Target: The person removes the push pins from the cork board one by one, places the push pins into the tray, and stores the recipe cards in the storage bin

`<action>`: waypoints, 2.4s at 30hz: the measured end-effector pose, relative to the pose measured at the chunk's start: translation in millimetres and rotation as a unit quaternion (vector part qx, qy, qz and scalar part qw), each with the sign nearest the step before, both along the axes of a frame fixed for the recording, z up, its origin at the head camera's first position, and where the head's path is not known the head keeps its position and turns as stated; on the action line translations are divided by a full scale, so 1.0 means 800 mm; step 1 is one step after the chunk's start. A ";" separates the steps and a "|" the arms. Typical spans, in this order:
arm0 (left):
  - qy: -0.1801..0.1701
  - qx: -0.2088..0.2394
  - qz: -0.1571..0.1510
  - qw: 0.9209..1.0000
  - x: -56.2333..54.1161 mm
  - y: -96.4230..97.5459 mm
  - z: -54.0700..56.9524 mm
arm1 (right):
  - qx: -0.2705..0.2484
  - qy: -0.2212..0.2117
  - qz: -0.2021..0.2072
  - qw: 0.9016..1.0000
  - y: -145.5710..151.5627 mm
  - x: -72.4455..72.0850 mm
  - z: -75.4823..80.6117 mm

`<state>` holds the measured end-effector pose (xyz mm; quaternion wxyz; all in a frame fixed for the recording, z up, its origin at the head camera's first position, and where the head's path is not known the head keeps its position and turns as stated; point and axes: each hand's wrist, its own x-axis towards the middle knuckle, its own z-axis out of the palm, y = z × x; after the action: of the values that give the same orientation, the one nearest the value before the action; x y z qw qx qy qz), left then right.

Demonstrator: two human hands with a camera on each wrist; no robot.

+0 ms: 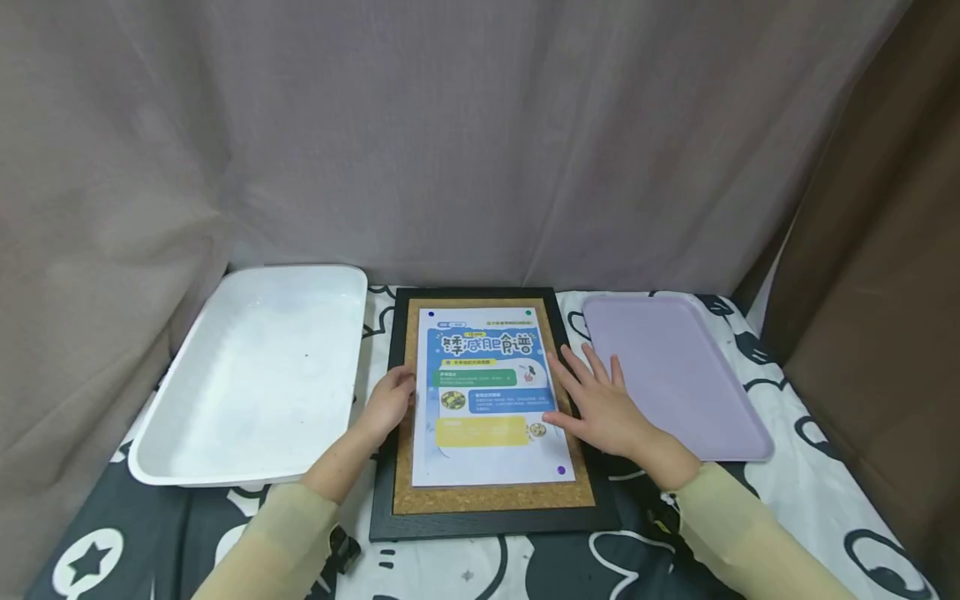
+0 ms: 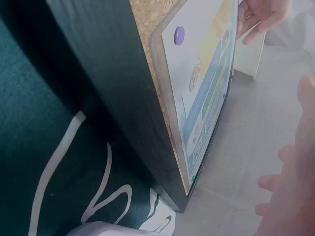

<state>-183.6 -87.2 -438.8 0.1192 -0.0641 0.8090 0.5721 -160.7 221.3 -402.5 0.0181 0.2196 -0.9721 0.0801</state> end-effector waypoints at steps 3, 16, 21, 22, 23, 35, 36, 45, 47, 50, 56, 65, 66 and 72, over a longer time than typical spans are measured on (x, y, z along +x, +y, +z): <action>0.006 -0.044 -0.011 0.999 -0.001 -0.003 -0.001 | -0.003 -0.001 -0.001 1.000 -0.002 0.000 -0.001; 0.033 -0.075 -0.023 0.996 -0.008 -0.009 -0.002 | -0.032 -0.003 0.023 0.999 -0.002 -0.003 -0.005; 0.027 -0.066 -0.026 0.997 -0.010 -0.012 -0.001 | -0.062 -0.052 0.019 0.997 -0.002 0.001 -0.007; 0.025 -0.066 -0.026 0.997 -0.009 -0.012 -0.002 | -0.068 -0.074 0.018 0.995 -0.002 0.003 -0.008; 0.022 -0.067 -0.026 0.997 -0.008 -0.012 -0.003 | -0.073 -0.097 0.019 0.992 -0.001 0.005 -0.010; 0.011 -0.082 -0.010 0.997 -0.007 -0.013 -0.004 | -0.076 -0.212 0.059 0.972 -0.001 0.019 -0.020; 0.009 -0.083 -0.008 0.996 -0.007 -0.013 -0.005 | -0.073 -0.213 0.061 0.973 -0.002 0.020 -0.020; 0.009 -0.069 0.000 0.998 -0.009 -0.004 -0.003 | -0.037 -0.235 0.072 0.969 -0.004 0.017 -0.014; 0.011 -0.072 0.003 0.997 -0.008 -0.003 -0.002 | -0.030 -0.248 0.072 0.966 -0.004 0.016 -0.012; 0.012 -0.077 0.008 0.997 -0.008 -0.002 -0.001 | -0.019 -0.261 0.068 0.963 -0.006 0.015 -0.010; 0.005 -0.074 0.011 0.997 -0.007 -0.003 0.000 | 0.016 -0.251 0.069 0.965 -0.011 0.017 -0.008; 0.004 -0.078 0.009 0.997 -0.006 -0.004 -0.002 | 0.011 -0.234 0.056 0.971 -0.010 0.023 -0.009; 0.004 -0.078 0.008 0.997 -0.006 -0.004 -0.002 | 0.010 -0.229 0.058 0.972 -0.010 0.024 -0.009; 0.005 -0.080 0.010 0.997 -0.007 -0.006 -0.004 | 0.014 -0.196 0.093 0.976 -0.009 0.022 -0.012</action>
<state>-189.1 -92.0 -441.8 0.1036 -0.0786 0.8522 0.5067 -142.7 214.3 -412.1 -0.1835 0.2894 -0.9331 0.1092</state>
